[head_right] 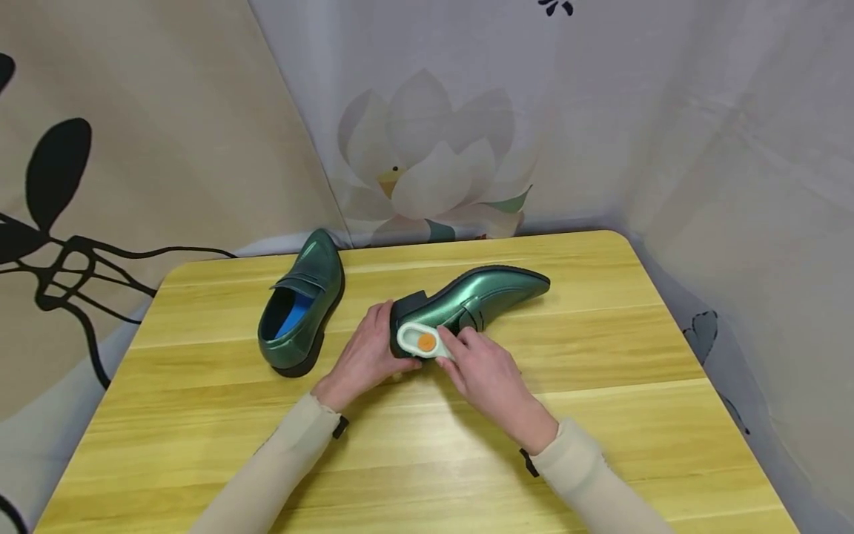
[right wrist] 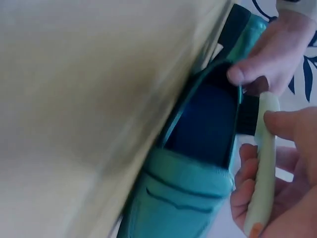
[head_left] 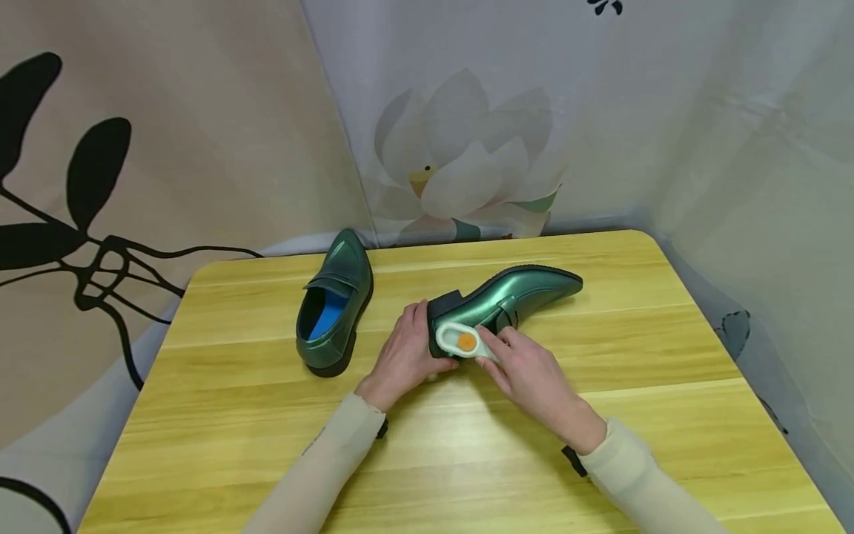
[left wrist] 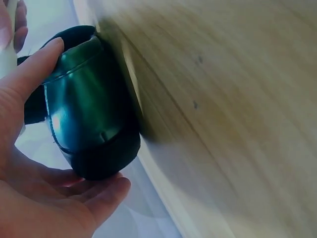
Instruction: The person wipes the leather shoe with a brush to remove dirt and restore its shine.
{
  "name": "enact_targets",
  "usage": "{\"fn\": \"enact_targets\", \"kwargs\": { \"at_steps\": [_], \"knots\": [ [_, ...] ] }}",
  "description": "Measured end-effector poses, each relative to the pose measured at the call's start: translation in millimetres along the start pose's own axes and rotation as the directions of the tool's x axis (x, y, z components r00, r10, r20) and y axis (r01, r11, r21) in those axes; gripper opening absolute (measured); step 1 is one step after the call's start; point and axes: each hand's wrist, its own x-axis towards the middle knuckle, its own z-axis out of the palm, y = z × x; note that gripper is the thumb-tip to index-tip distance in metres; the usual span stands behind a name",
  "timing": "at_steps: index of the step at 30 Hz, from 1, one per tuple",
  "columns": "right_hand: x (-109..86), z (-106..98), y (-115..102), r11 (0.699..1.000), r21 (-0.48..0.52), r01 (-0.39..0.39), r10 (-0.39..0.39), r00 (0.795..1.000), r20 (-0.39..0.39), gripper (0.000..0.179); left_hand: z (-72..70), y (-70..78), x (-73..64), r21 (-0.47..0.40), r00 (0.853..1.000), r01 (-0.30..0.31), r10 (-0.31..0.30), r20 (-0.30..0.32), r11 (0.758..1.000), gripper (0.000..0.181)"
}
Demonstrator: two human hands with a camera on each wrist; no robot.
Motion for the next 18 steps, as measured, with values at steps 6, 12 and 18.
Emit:
{"fn": "enact_targets", "kwargs": {
  "at_steps": [6,12,18],
  "knots": [
    [5.2,-12,17,0.991,0.003,-0.137,0.137,0.985,-0.105,0.046,0.8,-0.1,-0.7,0.010,1.000,0.007,-0.007,-0.003,1.000,0.116],
    [8.1,-14,20,0.994,0.004,-0.106,0.106,0.991,-0.078,0.047,1.9,-1.3,-0.2,0.014,1.000,0.008,-0.007,-0.014,1.000,0.116],
    [9.9,-18,33,0.975,0.042,-0.218,0.222,0.966,-0.131,0.047,2.1,-1.4,0.2,0.012,1.000,0.010,-0.010,-0.006,1.000,0.116]
  ]
}}
